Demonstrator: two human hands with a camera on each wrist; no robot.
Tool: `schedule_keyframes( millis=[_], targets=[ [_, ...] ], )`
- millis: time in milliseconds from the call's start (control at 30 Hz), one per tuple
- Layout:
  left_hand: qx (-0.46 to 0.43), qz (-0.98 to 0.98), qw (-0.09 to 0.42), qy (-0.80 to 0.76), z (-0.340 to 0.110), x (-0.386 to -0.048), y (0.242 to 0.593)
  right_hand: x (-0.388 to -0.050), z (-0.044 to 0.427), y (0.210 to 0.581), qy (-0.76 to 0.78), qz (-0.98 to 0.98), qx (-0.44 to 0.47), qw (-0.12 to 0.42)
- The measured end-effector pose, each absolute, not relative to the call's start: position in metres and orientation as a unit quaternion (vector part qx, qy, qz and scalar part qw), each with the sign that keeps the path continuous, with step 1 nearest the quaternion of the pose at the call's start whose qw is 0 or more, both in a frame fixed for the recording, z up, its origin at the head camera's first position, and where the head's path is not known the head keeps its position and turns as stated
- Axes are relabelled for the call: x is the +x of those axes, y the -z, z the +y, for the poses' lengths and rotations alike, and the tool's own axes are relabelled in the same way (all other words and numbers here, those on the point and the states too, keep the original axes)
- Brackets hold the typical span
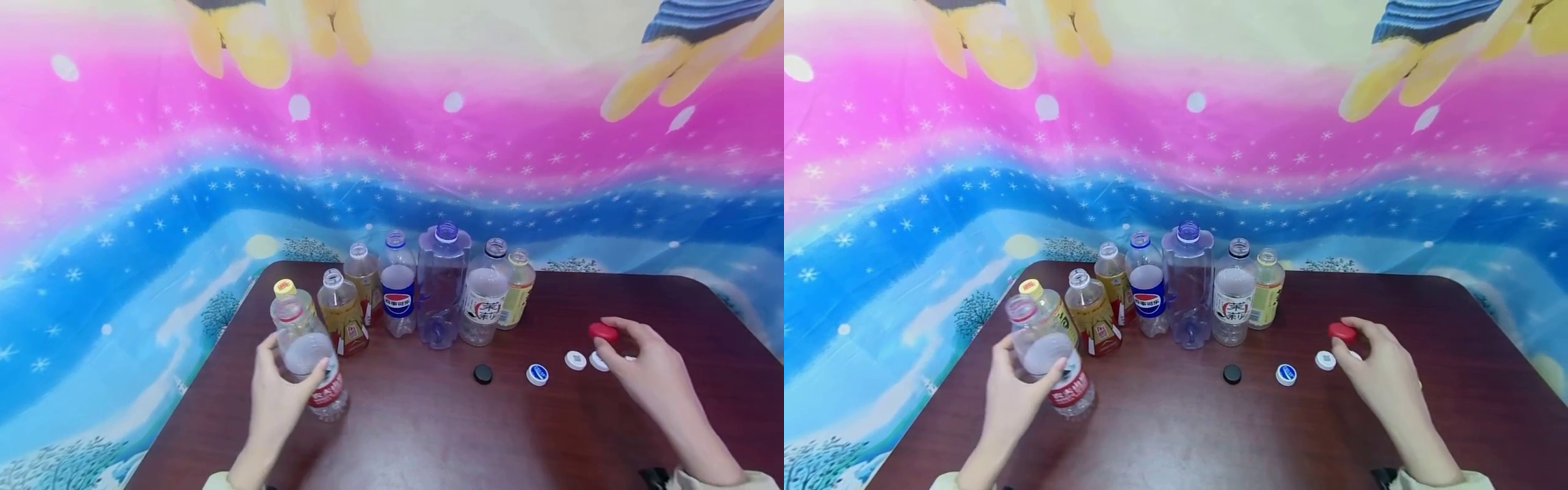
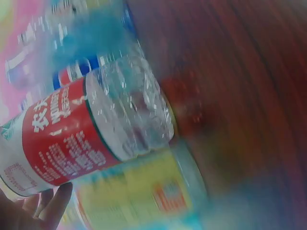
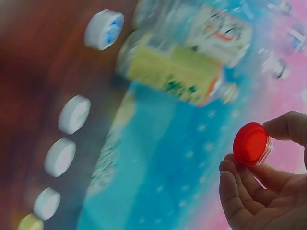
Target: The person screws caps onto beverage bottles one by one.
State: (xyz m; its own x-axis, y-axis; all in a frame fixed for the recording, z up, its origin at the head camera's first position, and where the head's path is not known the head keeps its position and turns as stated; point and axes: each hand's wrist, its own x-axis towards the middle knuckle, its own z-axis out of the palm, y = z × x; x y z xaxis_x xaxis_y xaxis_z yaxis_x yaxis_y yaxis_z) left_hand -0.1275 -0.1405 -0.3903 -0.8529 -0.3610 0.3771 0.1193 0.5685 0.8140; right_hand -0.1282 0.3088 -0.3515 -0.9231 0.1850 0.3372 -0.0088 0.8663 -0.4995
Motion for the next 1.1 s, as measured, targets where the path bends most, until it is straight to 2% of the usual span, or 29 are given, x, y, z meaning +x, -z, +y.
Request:
schedule_keyframes(
  millis=[167,333,567,867,1100],
  targets=[
    [0.002,-0.86,0.212,0.463,-0.097,-0.128,0.392,-0.131,0.276,0.336,-0.258,-0.938,-0.006,0.231],
    [-0.044,-0.866,0.168,0.469,-0.058,-0.132,0.392,-0.132,0.245,0.319,-0.277,-0.93,0.028,0.241],
    [-0.109,-0.863,0.162,0.466,-0.02,-0.134,0.393,-0.128,0.204,0.299,-0.297,-0.915,0.074,0.263],
    [-0.133,-0.864,0.107,0.474,0.01,-0.145,0.395,-0.127,0.171,0.282,-0.344,-0.886,0.125,0.285],
    [-0.168,-0.858,0.127,0.469,0.017,-0.148,0.398,-0.13,0.157,0.284,-0.346,-0.887,0.153,0.265]
  ],
)
